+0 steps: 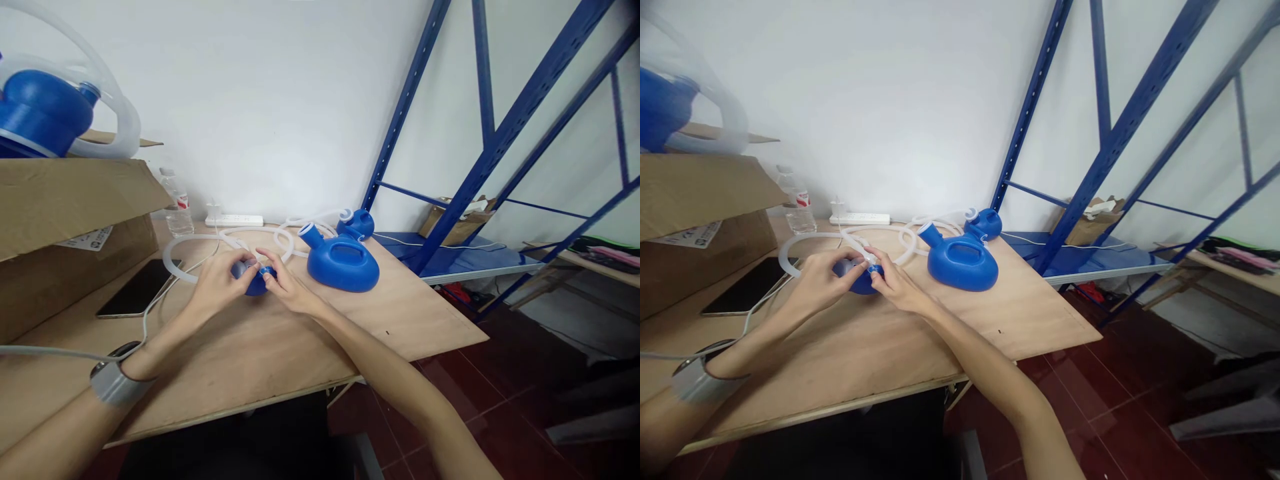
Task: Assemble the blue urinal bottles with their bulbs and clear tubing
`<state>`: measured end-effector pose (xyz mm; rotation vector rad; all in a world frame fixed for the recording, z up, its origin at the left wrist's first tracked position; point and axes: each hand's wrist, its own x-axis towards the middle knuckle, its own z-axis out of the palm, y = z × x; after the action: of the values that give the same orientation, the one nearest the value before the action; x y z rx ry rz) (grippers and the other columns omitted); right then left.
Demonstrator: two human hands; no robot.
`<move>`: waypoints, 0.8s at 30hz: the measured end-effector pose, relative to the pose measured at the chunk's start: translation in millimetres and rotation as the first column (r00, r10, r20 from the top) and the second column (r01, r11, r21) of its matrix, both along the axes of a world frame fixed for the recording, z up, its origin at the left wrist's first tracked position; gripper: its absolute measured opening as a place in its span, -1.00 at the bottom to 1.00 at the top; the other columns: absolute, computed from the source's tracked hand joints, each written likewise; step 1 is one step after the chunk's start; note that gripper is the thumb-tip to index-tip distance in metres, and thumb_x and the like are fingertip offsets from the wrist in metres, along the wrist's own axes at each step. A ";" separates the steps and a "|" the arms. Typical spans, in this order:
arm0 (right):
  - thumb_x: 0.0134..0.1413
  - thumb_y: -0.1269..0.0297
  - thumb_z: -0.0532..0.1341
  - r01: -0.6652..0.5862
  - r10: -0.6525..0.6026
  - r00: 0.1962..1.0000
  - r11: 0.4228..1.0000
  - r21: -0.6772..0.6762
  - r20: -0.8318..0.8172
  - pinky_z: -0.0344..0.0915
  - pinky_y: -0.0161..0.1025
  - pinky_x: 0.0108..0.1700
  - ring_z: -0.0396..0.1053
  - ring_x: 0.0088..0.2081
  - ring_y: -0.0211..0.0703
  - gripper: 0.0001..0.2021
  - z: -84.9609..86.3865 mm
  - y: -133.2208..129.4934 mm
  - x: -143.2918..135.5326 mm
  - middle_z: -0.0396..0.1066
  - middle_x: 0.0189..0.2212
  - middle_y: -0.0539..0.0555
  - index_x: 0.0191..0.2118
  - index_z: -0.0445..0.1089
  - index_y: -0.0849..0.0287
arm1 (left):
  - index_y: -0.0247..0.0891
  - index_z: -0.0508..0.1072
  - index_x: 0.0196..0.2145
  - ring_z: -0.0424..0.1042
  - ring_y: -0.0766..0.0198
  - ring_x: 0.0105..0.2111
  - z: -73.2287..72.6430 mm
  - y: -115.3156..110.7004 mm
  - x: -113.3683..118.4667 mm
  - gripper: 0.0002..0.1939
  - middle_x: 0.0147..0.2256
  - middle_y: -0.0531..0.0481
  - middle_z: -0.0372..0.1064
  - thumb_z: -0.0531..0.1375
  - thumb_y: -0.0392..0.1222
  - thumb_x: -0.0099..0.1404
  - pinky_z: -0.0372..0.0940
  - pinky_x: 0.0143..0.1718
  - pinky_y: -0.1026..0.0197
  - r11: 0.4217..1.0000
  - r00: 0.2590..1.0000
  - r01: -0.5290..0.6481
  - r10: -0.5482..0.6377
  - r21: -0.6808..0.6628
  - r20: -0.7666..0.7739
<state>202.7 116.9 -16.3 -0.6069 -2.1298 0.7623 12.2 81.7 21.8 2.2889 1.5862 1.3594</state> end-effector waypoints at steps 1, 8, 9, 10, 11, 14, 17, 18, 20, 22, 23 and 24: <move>0.46 0.19 0.01 0.002 -0.002 1.000 1.000 -0.003 0.001 0.31 -0.06 0.13 0.34 -0.13 -0.12 -0.43 -1.3 0.6 -0.4 0.36 -0.08 0.12 0.47 -0.02 0.19 | -0.20 0.60 -0.27 0.54 0.14 -0.35 -1.3 -0.7 1.3 -0.64 -0.29 -0.06 0.64 0.13 0.08 0.29 0.36 -0.19 0.16 1.000 1.000 -0.013 0.013 0.013 0.000; 0.44 0.19 0.04 -0.022 0.022 0.999 1.000 -0.002 -0.043 0.31 -0.06 0.14 0.37 -0.06 -0.09 -0.45 -7.6 4.8 -2.6 0.37 -0.05 0.12 0.44 0.00 0.17 | -0.19 0.58 -0.26 0.58 0.07 -0.30 -5.4 -3.2 7.4 -0.69 -0.28 -0.09 0.63 0.09 0.01 0.32 0.34 -0.23 0.12 0.995 0.993 -0.074 0.079 0.065 -0.084; 0.44 0.18 0.04 -0.026 0.025 0.998 1.000 -0.011 -0.051 0.31 -0.06 0.14 0.37 -0.08 -0.10 -0.45 -7.4 4.9 -2.9 0.37 -0.07 0.10 0.44 0.00 0.17 | -0.18 0.57 -0.26 0.58 0.06 -0.30 -5.2 -2.3 6.4 -0.69 -0.29 -0.09 0.63 0.09 0.01 0.32 0.34 -0.22 0.12 0.995 0.993 -0.072 0.077 0.064 -0.085; 0.44 0.18 0.05 -0.029 0.028 0.998 0.999 -0.025 -0.060 0.32 -0.05 0.13 0.36 -0.10 -0.11 -0.45 -7.2 5.0 -3.4 0.37 -0.10 0.09 0.43 0.00 0.17 | -0.18 0.57 -0.27 0.58 0.06 -0.31 -4.9 -1.1 4.9 -0.69 -0.30 -0.08 0.62 0.10 0.02 0.31 0.35 -0.21 0.12 0.996 0.995 -0.066 0.071 0.061 -0.077; 0.44 0.18 0.07 -0.035 0.032 0.997 0.998 -0.046 -0.072 0.32 -0.05 0.13 0.36 -0.12 -0.11 -0.45 -6.9 5.3 -4.0 0.37 -0.13 0.07 0.43 0.01 0.16 | -0.18 0.56 -0.28 0.58 0.06 -0.31 -4.4 0.2 3.0 -0.69 -0.31 -0.08 0.62 0.11 0.04 0.30 0.36 -0.20 0.11 0.997 0.997 -0.055 0.059 0.054 -0.059; 0.43 0.15 0.12 -0.069 0.049 0.989 0.988 -0.138 -0.140 0.34 -0.06 0.14 0.38 -0.08 -0.12 -0.45 -6.4 7.3 -7.3 0.40 -0.11 0.07 0.42 0.02 0.10 | -0.17 0.55 -0.25 0.58 0.05 -0.24 -1.9 4.2 -2.7 -0.65 -0.24 -0.08 0.63 0.18 0.15 0.25 0.39 -0.14 0.10 1.000 0.999 -0.014 0.013 0.016 0.050; 0.41 0.13 0.15 -0.043 -0.002 0.977 0.978 -0.204 -0.214 0.34 -0.07 0.18 0.40 0.00 -0.12 -0.45 -7.0 13.7 -10.0 0.42 -0.05 0.08 0.41 0.05 0.04 | -0.17 0.55 -0.23 0.57 0.02 -0.17 0.1 8.0 -6.0 -0.59 -0.18 -0.09 0.63 0.23 0.22 0.20 0.39 -0.07 0.07 0.996 0.987 -0.038 0.049 -0.076 0.156; 0.40 0.13 0.16 0.002 -0.050 0.972 0.979 -0.204 -0.231 0.32 -0.07 0.21 0.39 0.04 -0.11 -0.46 -7.7 17.1 -9.9 0.42 -0.01 0.10 0.40 0.08 0.03 | -0.17 0.56 -0.25 0.56 0.01 -0.18 -0.1 9.8 -6.9 -0.59 -0.19 -0.09 0.63 0.24 0.23 0.19 0.39 -0.06 0.06 0.991 0.981 -0.061 0.081 -0.120 0.178; 0.40 0.13 0.16 0.129 -0.176 0.951 0.973 -0.191 -0.254 0.27 -0.06 0.27 0.35 0.15 -0.09 -0.50 -10.9 25.6 -7.9 0.39 0.09 0.14 0.36 0.16 0.05 | -0.18 0.56 -0.29 0.54 0.01 -0.21 -2.3 15.2 -10.5 -0.59 -0.23 -0.09 0.62 0.23 0.23 0.21 0.38 -0.06 0.04 0.974 0.962 -0.108 0.153 -0.198 0.227; 0.41 0.17 0.13 0.236 -0.279 0.934 0.951 -0.198 -0.224 0.25 -0.06 0.28 0.32 0.20 -0.07 -0.52 -16.9 34.6 -4.4 0.36 0.17 0.18 0.36 0.18 0.08 | -0.18 0.56 -0.31 0.53 0.01 -0.19 -6.5 23.6 -18.1 -0.61 -0.25 -0.08 0.62 0.21 0.21 0.24 0.37 -0.05 0.04 0.966 0.917 -0.138 0.208 -0.221 0.340; 0.41 0.20 0.11 0.273 -0.308 0.935 0.942 -0.196 -0.178 0.25 -0.05 0.28 0.31 0.21 -0.06 -0.52 -20.9 38.5 -2.7 0.35 0.18 0.19 0.37 0.18 0.09 | -0.18 0.55 -0.31 0.52 0.01 -0.16 -8.8 28.8 -23.5 -0.62 -0.25 -0.07 0.61 0.20 0.19 0.27 0.37 -0.04 0.05 0.965 0.877 -0.150 0.231 -0.216 0.422; 0.41 0.24 0.11 0.298 -0.321 0.941 0.937 -0.181 -0.112 0.26 -0.03 0.27 0.30 0.22 -0.04 -0.52 -25.4 41.4 -1.3 0.36 0.19 0.21 0.37 0.19 0.11 | -0.19 0.53 -0.30 0.52 0.02 -0.13 -10.9 34.2 -29.7 -0.65 -0.24 -0.07 0.60 0.19 0.17 0.28 0.38 -0.05 0.05 0.964 0.822 -0.161 0.249 -0.211 0.512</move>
<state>201.3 158.3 -41.7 -0.9236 -1.7976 0.7787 -17.5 115.8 10.9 1.4840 1.6876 1.6565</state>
